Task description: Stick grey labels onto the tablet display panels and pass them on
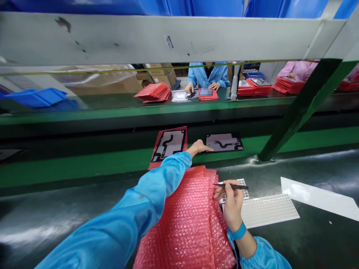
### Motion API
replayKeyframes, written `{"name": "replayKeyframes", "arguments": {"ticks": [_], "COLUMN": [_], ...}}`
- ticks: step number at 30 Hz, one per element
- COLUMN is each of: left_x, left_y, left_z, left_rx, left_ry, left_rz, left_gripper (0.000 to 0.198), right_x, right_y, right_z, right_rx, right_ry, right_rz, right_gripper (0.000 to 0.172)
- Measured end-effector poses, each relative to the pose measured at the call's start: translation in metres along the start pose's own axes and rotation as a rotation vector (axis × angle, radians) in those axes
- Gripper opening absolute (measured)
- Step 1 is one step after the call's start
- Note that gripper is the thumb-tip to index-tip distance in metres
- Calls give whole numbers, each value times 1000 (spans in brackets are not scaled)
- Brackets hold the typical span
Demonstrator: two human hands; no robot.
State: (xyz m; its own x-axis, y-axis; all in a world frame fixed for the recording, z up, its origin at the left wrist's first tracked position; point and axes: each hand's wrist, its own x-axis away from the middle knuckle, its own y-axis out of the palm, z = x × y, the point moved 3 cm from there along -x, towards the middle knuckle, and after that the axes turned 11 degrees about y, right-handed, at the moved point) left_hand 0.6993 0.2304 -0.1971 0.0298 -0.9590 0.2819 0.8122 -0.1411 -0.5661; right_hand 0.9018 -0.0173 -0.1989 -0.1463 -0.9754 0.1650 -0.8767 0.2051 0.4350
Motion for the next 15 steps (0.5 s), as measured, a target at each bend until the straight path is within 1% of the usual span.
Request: {"name": "replayKeyframes", "arguments": {"ticks": [2, 5, 7, 9, 11, 13, 15], "left_x": [4, 16, 27, 42, 62, 88, 119], "left_y": [-3, -8, -20, -41, -69, -98, -119], "left_z": [2, 9, 14, 16, 12, 2, -12], "left_rx": [129, 358, 496, 591, 647, 677, 691], "left_ry": [24, 112, 186, 245, 283, 303, 302], "left_rz": [27, 85, 147, 200, 224, 228, 221], "left_gripper": [38, 38, 37, 37, 38, 38, 35], "right_x": [-2, -5, -8, -10, -8, -5, -1], "right_y": [-1, -4, -7, -10, -14, -18, -25], "right_z": [-2, -10, -17, -27, -38, -50, -62], "right_rx": [5, 20, 22, 9, -14, -36, -41], "right_ry": [-6, -35, -57, -81, -119, -185, -268], "right_rz": [4, 30, 58, 90, 118, 135, 137], "right_gripper": [26, 24, 22, 19, 15, 12, 11]}}
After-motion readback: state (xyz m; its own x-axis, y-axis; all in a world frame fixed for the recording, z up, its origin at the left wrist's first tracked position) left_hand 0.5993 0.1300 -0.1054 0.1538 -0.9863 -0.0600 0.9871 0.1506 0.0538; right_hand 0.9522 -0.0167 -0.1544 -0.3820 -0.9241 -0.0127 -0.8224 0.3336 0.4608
